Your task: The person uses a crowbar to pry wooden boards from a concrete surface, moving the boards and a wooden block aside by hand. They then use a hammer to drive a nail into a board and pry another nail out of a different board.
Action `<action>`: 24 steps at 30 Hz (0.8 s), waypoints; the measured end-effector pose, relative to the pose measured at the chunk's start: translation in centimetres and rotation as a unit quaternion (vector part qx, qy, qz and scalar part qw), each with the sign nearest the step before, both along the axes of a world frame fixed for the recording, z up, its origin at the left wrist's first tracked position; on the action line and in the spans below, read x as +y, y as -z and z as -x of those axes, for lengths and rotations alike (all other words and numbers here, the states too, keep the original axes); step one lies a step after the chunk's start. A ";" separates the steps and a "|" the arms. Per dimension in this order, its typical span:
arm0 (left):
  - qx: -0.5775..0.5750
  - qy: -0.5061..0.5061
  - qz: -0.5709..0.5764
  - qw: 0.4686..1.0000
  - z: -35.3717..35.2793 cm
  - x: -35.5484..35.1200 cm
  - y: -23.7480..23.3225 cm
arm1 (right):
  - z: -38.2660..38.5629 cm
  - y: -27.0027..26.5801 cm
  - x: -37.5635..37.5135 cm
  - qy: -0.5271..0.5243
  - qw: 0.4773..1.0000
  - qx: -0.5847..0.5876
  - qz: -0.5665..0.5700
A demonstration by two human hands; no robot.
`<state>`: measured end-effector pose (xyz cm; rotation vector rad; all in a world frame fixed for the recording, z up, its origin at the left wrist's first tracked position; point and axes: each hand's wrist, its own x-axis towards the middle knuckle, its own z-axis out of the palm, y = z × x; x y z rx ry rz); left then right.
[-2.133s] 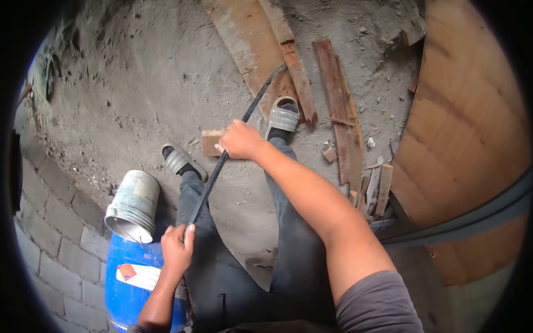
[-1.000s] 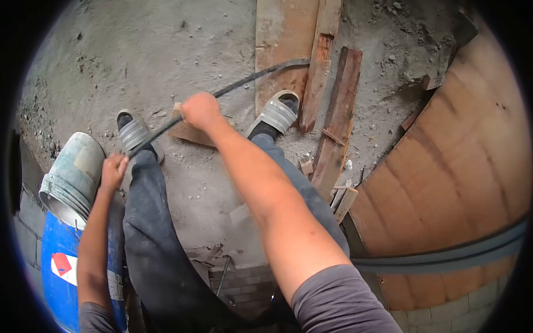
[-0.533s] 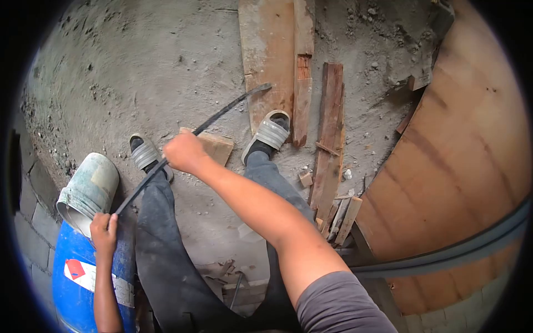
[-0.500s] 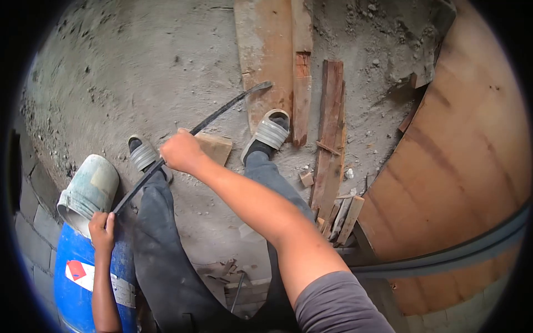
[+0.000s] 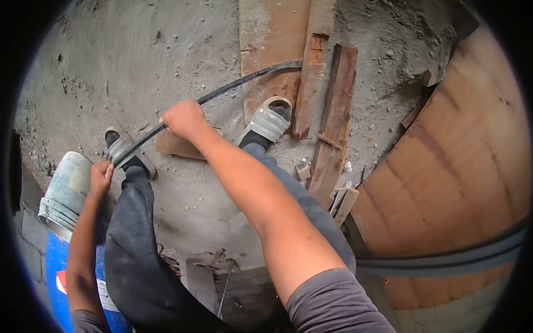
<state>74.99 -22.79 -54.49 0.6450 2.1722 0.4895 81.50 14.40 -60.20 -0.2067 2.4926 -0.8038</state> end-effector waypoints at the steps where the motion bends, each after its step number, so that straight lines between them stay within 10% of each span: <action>1: -0.003 0.011 -0.003 1.000 0.5 -0.3 1.0 | 0.6 0.2 -0.2 -0.004 1.000 -0.029 -0.009; 5: 0.003 -0.022 -0.021 1.000 0.7 0.1 1.6 | 1.1 0.1 -0.6 -0.016 0.997 -0.063 -0.040; 14: 0.003 -0.068 -0.004 0.998 -1.2 10.2 -21.0 | 0.0 -11.3 3.6 -0.008 0.999 -0.022 -0.027; 24: -0.012 -0.061 0.028 0.998 0.5 9.0 -17.5 | 0.0 -9.1 2.7 0.043 0.998 -0.052 -0.019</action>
